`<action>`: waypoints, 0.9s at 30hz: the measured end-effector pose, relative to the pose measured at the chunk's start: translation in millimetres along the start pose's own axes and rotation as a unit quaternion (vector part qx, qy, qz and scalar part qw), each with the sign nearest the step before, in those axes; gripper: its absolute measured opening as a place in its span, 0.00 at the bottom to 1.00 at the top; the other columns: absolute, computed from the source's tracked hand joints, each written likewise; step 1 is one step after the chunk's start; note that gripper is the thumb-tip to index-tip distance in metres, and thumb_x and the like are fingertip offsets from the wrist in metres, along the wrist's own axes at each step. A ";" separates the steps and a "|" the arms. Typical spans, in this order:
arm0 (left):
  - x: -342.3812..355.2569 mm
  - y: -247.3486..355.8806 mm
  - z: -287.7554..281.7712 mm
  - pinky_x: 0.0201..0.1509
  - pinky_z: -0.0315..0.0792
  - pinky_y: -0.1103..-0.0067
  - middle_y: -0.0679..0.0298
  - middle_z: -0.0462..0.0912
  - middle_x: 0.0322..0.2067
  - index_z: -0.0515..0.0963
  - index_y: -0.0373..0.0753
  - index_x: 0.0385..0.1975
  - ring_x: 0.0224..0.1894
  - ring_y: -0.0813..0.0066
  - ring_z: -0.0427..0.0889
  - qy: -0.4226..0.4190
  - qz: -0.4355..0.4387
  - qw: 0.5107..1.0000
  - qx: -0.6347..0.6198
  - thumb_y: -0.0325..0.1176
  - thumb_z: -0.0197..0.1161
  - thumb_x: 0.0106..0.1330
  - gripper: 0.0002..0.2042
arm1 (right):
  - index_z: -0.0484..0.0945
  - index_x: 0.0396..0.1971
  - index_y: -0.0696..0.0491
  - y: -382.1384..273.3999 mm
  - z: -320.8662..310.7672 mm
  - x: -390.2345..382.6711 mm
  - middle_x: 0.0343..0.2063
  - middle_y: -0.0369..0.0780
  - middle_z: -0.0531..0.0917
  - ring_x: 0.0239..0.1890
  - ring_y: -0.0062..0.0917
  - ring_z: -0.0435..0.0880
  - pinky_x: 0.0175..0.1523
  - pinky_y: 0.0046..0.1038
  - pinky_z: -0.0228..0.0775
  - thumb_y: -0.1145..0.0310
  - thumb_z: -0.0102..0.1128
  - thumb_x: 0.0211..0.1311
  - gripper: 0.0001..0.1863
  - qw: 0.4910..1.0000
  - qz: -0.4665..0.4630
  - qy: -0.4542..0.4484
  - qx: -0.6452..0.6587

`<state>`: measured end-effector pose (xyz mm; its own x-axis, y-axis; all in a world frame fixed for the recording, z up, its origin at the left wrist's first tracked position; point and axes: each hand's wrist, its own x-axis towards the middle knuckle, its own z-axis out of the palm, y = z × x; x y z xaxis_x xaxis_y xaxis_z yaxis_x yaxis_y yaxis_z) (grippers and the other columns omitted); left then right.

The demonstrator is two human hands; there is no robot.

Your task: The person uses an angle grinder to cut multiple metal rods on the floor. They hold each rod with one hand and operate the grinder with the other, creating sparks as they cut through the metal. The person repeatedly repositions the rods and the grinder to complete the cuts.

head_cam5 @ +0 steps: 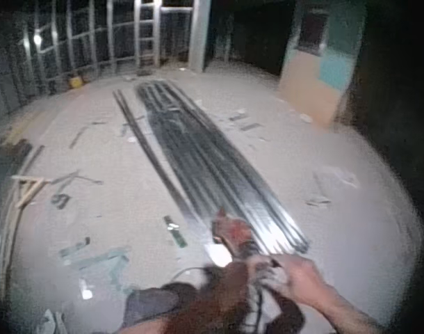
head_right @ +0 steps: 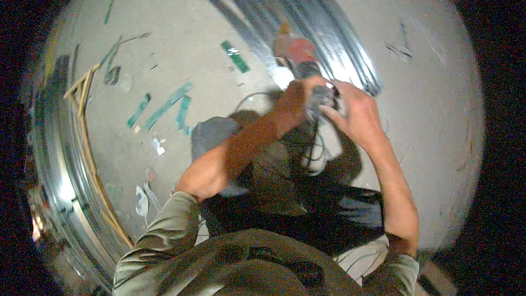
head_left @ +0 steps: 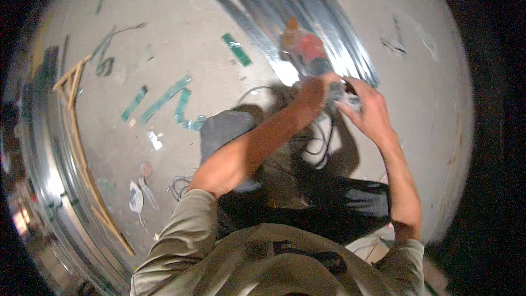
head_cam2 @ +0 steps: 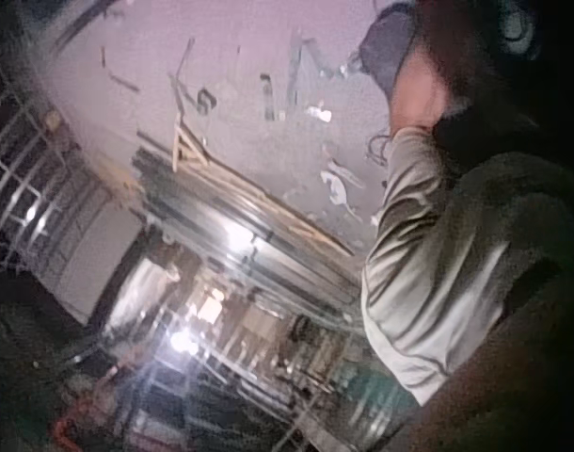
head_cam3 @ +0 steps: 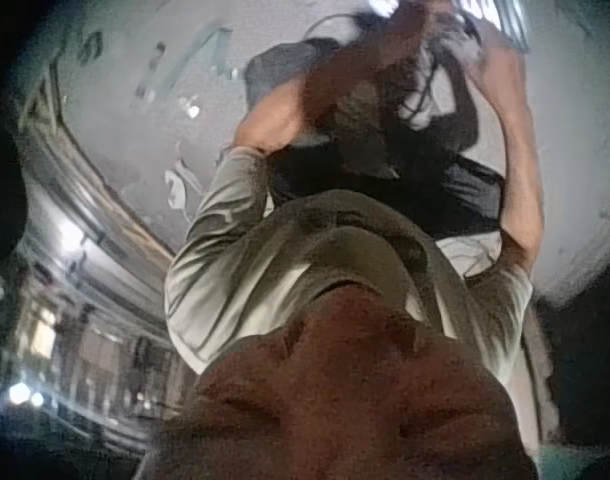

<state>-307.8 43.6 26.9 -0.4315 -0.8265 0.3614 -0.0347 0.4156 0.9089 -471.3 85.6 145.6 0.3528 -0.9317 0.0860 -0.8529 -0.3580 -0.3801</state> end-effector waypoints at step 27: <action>-19.8 -143.9 -185.8 0.28 0.74 0.69 0.61 0.80 0.22 0.79 0.32 0.27 0.22 0.70 0.80 0.256 -0.349 0.893 0.123 0.28 0.68 0.54 0.07 | 0.71 0.66 0.54 47.9 -51.6 -85.4 0.51 0.49 0.84 0.53 0.35 0.82 0.60 0.38 0.73 0.67 0.67 0.63 0.31 0.953 0.282 0.006 0.108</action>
<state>-126.8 -70.4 -72.4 0.2388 -0.9558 -0.1714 -0.3578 -0.2507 0.8995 -562.2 144.8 167.5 -0.1435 -0.9736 -0.1773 -0.8057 0.2190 -0.5503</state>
